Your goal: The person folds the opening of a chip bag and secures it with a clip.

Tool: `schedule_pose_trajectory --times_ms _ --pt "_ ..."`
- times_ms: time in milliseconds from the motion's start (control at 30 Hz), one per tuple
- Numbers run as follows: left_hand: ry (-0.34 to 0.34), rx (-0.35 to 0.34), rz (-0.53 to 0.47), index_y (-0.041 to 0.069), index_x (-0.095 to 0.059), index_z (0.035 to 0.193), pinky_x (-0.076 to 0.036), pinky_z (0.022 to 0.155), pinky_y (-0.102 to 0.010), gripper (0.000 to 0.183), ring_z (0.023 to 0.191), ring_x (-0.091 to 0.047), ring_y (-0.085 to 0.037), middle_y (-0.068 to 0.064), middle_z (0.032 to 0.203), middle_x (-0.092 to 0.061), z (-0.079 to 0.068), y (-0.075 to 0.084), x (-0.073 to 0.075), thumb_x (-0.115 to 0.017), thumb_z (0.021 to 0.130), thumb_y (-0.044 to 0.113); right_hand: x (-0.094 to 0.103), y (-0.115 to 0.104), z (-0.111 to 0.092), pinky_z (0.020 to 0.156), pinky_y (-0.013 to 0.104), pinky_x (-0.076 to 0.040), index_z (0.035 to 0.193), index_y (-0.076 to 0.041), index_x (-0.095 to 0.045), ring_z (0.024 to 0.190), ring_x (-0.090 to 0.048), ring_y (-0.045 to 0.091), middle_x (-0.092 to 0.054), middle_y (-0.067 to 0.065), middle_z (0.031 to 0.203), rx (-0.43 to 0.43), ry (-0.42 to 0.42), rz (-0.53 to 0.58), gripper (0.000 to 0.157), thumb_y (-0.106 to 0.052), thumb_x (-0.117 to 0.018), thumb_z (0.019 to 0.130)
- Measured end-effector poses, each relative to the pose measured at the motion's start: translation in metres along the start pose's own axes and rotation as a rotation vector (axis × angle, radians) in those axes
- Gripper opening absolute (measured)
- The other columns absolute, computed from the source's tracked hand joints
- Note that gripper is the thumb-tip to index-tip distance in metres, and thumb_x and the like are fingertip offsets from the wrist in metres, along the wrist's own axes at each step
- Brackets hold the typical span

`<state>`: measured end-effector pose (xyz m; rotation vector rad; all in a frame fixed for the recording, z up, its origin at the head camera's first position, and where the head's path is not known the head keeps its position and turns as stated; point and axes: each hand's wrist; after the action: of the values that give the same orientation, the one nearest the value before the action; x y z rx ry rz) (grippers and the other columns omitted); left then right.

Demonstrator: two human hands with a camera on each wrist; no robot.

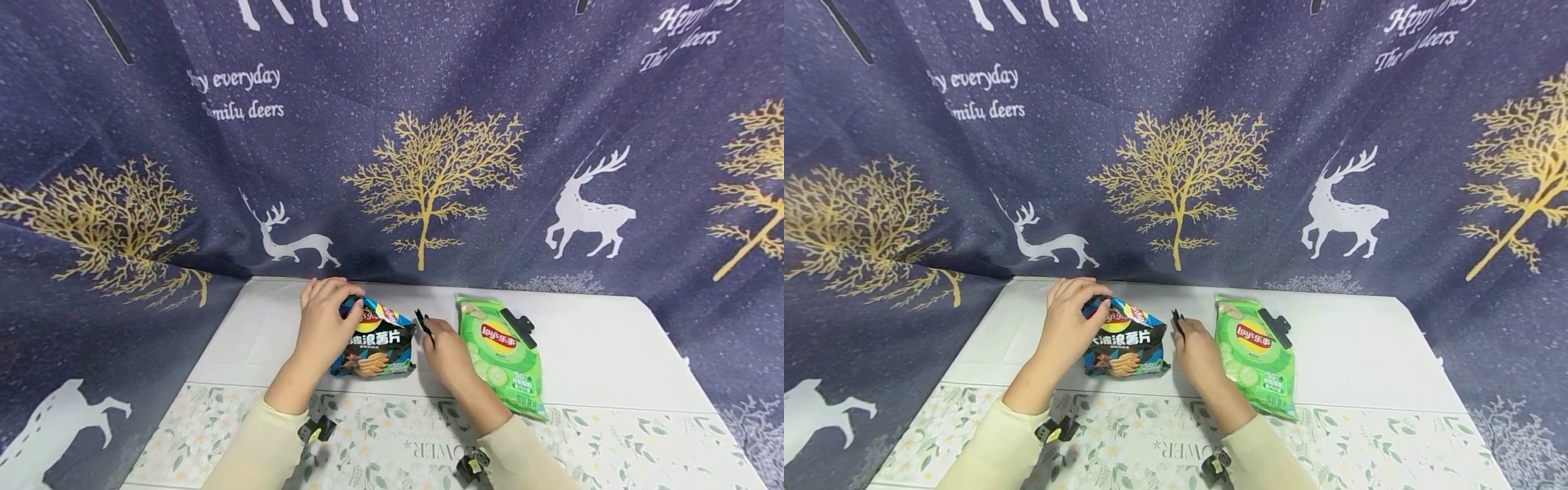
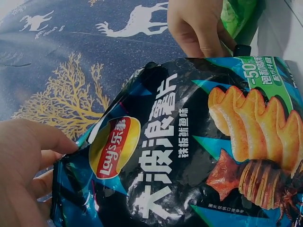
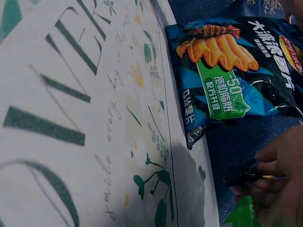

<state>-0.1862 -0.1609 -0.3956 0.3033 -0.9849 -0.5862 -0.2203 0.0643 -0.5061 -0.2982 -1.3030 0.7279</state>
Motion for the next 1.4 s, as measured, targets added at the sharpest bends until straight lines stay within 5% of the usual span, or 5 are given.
schedule_pose_trajectory --times_ms 300,733,1067,1400 --pt "-0.004 0.003 0.002 0.015 -0.076 0.104 -0.017 0.123 -0.057 0.012 0.123 -0.057 -0.028 -0.006 0.115 -0.069 0.0 0.0006 0.0006 -0.07 0.093 0.013 0.004 -0.0009 0.0013 0.1 0.049 -0.054 0.134 -0.003 -0.064 0.118 -0.066 0.034 -0.065 0.015 0.133 -0.029 0.06 0.11 0.039 -0.018 -0.064 0.099" --pt "0.009 -0.01 0.007 0.014 -0.076 0.103 -0.018 0.123 -0.057 0.012 0.123 -0.057 -0.029 -0.007 0.114 -0.07 -0.0002 -0.001 -0.0007 -0.071 0.093 0.013 0.0094 -0.002 0.0026 0.071 0.028 -0.053 0.121 -0.01 -0.073 0.093 -0.069 0.021 -0.073 0.008 0.113 -0.045 0.134 0.186 0.028 -0.022 -0.07 0.096" --pt "0.017 -0.017 0.005 0.014 -0.076 0.103 -0.019 0.123 -0.057 0.012 0.124 -0.057 -0.029 -0.008 0.114 -0.07 -0.001 -0.0017 -0.0012 -0.071 0.093 0.013 0.0075 0.0008 0.0021 0.075 0.036 -0.055 0.12 -0.012 -0.073 0.094 -0.067 0.022 -0.074 0.008 0.114 0.004 0.17 0.186 0.025 -0.022 -0.069 0.097" --pt "0.024 -0.021 0.004 0.013 -0.076 0.102 -0.019 0.123 -0.057 0.012 0.124 -0.057 -0.03 -0.008 0.113 -0.07 -0.0015 -0.0012 -0.001 -0.071 0.092 0.012 0.0088 0.0033 0.004 0.081 0.04 -0.06 0.135 -0.011 -0.064 0.089 -0.07 0.023 -0.072 0.013 0.114 -0.019 0.144 0.292 0.041 -0.016 -0.072 0.094"
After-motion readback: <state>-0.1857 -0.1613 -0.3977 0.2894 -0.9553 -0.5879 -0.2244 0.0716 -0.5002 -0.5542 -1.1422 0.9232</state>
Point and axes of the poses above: each hand's wrist, its own z-axis towards the middle knuckle, its own x-axis out of the back of the hand, y = z × x
